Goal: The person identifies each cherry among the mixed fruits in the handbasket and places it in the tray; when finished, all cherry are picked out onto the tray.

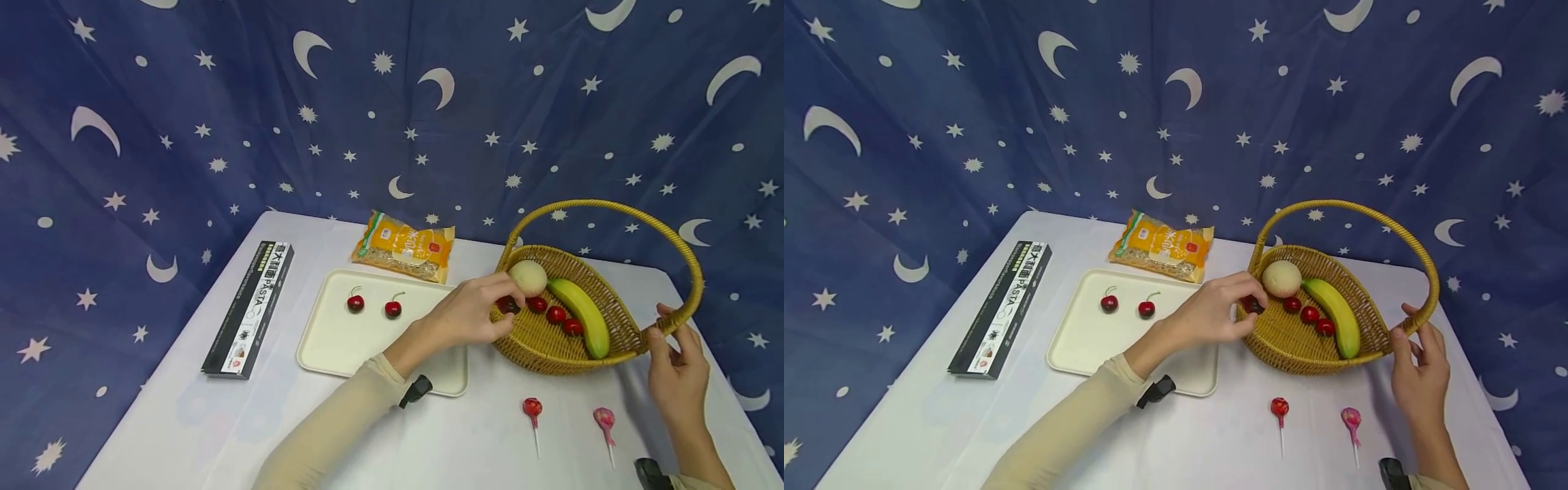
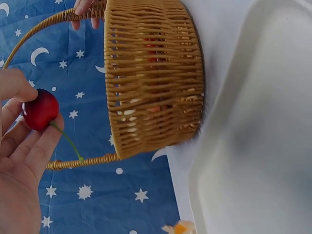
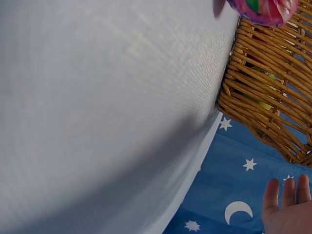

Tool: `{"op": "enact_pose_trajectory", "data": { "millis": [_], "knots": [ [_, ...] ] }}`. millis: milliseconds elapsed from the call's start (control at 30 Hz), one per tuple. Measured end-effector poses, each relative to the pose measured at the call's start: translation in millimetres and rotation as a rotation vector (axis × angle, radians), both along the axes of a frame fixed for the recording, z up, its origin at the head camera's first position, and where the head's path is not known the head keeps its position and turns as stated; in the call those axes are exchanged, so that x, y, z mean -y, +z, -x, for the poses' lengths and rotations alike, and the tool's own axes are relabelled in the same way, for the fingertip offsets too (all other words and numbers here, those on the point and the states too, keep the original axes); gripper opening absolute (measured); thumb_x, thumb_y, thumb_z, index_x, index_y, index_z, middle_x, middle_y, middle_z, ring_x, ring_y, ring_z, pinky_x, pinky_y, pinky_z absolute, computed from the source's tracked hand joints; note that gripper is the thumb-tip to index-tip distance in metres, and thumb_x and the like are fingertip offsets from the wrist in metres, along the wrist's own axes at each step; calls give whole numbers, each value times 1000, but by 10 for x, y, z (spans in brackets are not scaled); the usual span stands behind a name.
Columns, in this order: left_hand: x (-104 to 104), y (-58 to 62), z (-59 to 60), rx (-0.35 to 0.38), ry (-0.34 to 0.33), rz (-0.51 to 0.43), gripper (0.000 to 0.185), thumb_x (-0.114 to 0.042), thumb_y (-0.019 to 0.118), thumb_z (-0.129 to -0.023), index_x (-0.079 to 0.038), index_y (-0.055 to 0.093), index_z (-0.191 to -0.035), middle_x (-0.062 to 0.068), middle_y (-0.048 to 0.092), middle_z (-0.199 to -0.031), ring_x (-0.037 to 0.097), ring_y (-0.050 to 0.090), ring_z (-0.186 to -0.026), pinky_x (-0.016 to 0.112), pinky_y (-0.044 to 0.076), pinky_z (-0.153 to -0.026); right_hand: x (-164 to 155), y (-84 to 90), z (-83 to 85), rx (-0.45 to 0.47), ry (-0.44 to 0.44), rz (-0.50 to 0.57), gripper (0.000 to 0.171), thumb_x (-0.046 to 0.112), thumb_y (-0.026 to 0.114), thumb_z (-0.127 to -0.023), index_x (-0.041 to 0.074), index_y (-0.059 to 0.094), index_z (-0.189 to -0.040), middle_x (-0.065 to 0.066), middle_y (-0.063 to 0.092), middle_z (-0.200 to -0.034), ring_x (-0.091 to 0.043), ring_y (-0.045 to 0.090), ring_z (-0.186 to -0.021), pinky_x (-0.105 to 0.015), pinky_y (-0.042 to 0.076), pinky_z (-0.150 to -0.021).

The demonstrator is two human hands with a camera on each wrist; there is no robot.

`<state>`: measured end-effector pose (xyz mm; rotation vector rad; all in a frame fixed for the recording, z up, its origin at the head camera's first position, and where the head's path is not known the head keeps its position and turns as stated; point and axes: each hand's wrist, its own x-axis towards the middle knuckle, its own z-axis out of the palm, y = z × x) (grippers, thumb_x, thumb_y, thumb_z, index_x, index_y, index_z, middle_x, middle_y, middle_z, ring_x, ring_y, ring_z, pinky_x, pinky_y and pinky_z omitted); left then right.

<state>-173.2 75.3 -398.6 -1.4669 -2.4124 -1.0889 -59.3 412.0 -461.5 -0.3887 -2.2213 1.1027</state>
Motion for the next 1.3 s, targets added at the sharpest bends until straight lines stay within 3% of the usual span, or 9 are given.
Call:
{"op": "enact_pose_trajectory", "data": {
  "millis": [333, 767, 1100, 1300],
  "knots": [
    [220, -54, 116, 47, 32, 16, 18, -9, 70, -93, -16, 70, -110, -4, 65, -112, 6, 62, -96, 9, 48, -83, -24, 38, 25, 24, -18, 21, 44, 13, 52, -112, 23, 57, -154, 33, 51, -132, 12, 55, -114, 6, 43, -89],
    [510, -265, 241, 124, 69, 76, 14, -4, 71, -92, -15, 68, -100, -4, 59, -108, 7, 60, -95, 15, 51, -85, -18, 53, 28, 16, -12, 19, 43, 15, 53, -112, 23, 57, -154, 31, 53, -139, 11, 52, -122, 5, 43, -90],
    [596, -360, 282, 130, 90, 97, 10, -4, 74, -91, -11, 72, -99, -2, 59, -106, 9, 59, -93, 17, 49, -82, 7, 56, 18, 36, -25, 27, 43, 16, 53, -112, 25, 57, -154, 32, 52, -137, 13, 54, -117, 5, 43, -89],
    [631, -444, 294, 122, 93, 137, 11, -7, 76, -93, -18, 72, -92, -3, 61, -104, 11, 61, -91, 17, 47, -80, 19, 37, 17, 60, -35, 41, 43, 17, 52, -112, 27, 56, -154, 31, 52, -137, 13, 54, -117, 5, 42, -91]
  ]
}}
